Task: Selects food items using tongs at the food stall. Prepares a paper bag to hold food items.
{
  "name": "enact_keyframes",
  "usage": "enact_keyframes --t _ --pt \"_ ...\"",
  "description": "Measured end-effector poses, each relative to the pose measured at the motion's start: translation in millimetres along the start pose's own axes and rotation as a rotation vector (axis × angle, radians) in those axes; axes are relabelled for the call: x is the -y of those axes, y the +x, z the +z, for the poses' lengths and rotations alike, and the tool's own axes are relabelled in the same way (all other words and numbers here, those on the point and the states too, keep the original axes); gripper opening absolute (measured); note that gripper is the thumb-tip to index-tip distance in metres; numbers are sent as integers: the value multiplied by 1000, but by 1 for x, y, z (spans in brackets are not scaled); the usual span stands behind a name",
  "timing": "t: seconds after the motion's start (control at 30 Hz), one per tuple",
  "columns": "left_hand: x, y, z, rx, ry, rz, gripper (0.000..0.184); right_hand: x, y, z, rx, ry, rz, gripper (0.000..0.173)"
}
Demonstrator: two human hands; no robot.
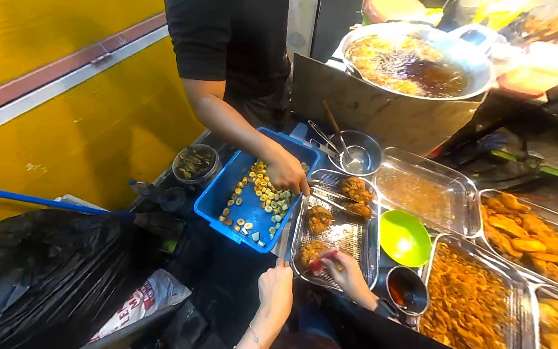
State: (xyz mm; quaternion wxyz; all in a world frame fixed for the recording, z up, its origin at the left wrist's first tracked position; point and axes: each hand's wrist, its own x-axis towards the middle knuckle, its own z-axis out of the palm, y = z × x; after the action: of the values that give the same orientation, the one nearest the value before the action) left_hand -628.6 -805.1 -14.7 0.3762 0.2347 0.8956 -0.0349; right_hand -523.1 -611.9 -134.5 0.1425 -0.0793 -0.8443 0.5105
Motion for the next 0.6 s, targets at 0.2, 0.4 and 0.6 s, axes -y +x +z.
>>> enact_keyframes --t 0.2,0.4,0.6 --pt "1 1 -4 6 18 -6 48 -14 18 -18 -368 -187 241 19" --pt "10 -6 -9 -5 -30 -3 54 45 -71 -131 -782 -469 344 30" --pt "1 0 -8 27 -26 42 54 -11 -121 -120 -626 -731 170 21"
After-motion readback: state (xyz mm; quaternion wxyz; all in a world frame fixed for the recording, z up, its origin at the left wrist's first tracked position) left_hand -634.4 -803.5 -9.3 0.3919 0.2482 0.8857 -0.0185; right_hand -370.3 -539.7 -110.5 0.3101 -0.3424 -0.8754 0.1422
